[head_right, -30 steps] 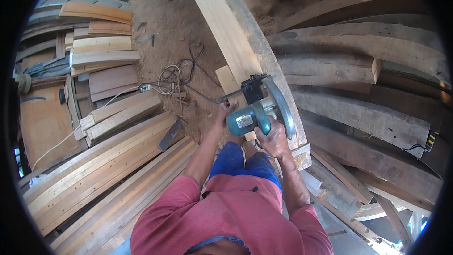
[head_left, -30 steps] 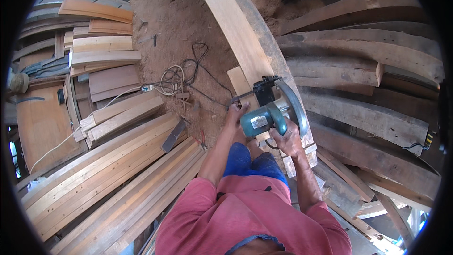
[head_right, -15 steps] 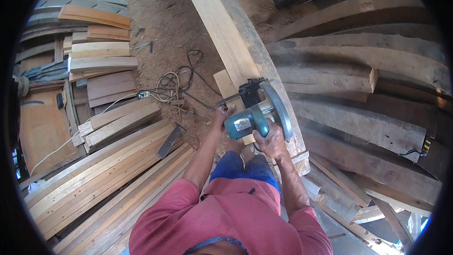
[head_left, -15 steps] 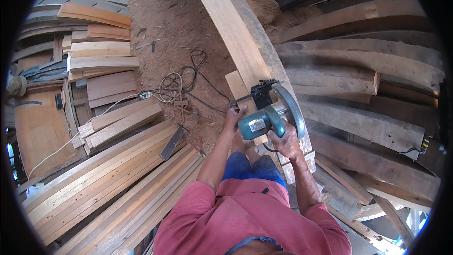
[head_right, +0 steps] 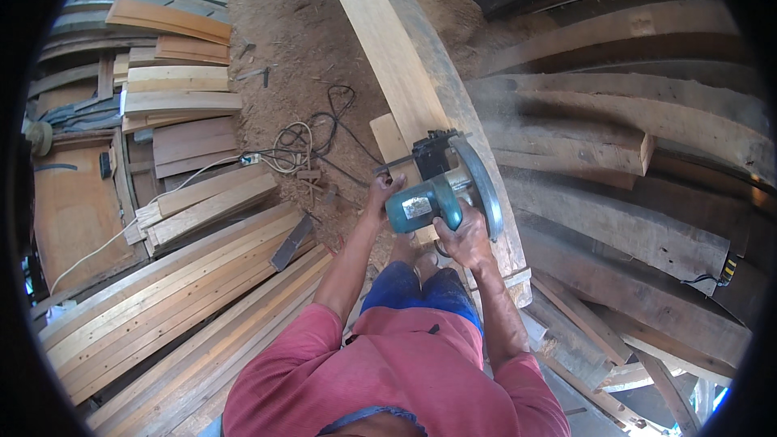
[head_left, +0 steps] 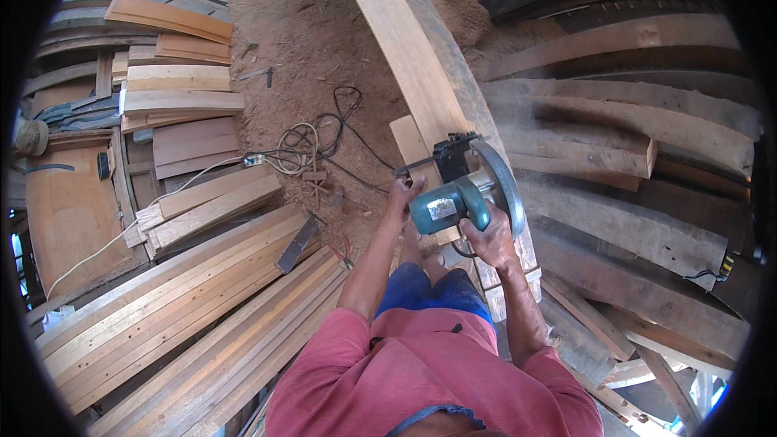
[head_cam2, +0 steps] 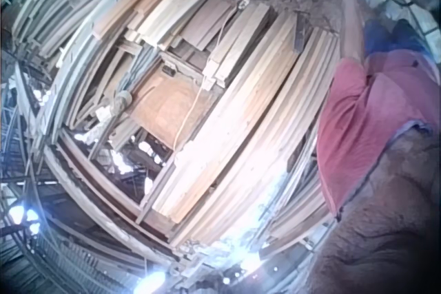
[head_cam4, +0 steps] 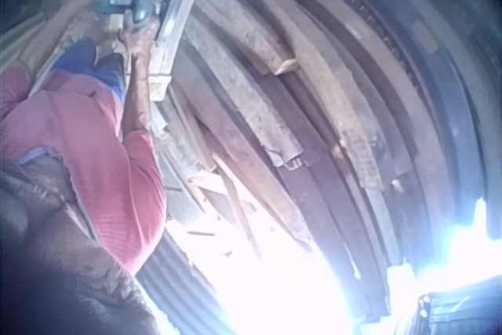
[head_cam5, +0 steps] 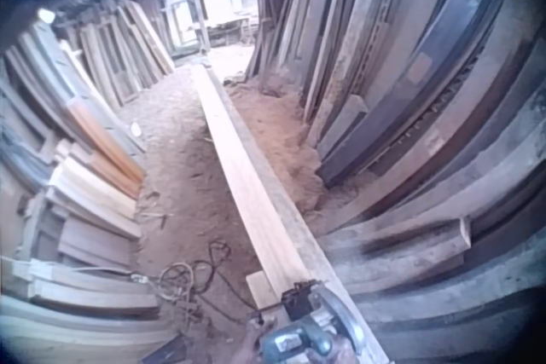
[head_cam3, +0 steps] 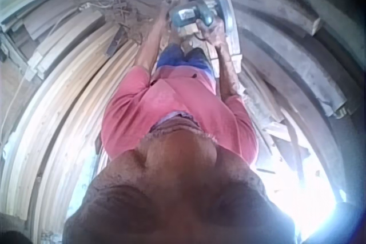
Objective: The person uses a circular saw to cut a wooden plank resting on a workbench, holding the plank in place by hand and with a small wooden block while making a straight cut through the wood.
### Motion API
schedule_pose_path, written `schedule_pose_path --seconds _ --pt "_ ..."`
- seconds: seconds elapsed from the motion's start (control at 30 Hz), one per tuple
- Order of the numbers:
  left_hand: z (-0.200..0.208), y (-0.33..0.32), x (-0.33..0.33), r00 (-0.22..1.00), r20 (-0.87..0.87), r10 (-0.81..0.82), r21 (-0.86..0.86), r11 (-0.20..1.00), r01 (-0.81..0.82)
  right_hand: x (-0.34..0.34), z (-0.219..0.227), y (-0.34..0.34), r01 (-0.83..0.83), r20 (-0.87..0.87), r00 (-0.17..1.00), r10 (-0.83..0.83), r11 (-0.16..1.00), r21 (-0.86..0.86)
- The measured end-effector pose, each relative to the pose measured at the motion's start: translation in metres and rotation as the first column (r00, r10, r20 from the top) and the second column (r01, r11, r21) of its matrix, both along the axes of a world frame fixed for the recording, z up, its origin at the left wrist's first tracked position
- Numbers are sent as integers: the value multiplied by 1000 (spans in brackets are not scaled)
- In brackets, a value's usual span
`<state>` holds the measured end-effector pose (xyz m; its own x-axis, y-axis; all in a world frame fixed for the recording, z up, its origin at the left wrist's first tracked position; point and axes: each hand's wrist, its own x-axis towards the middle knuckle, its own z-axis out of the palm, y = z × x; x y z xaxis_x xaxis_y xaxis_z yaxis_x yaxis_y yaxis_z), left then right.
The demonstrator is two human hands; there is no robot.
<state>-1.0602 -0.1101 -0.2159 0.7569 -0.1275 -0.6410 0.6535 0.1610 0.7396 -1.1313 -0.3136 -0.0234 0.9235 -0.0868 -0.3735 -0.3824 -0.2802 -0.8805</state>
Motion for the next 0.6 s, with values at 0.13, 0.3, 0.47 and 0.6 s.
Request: schedule_pose_path --seconds 0.13,0.3,0.47,0.6 --pt "-8 4 6 999 50 16 -83 997 -12 8 2 2 1 -5 1000 -1 1000 9" --pt "-7 4 14 998 53 31 -107 994 -25 15 -4 3 4 9 1000 -4 1000 -1" --pt "-10 9 24 1000 9 1 -80 997 -1 23 -2 5 10 5 1000 -10 1000 0" --pt "-4 9 30 1000 1 4 -54 999 -4 30 -1 5 12 -15 1000 -12 1000 7"
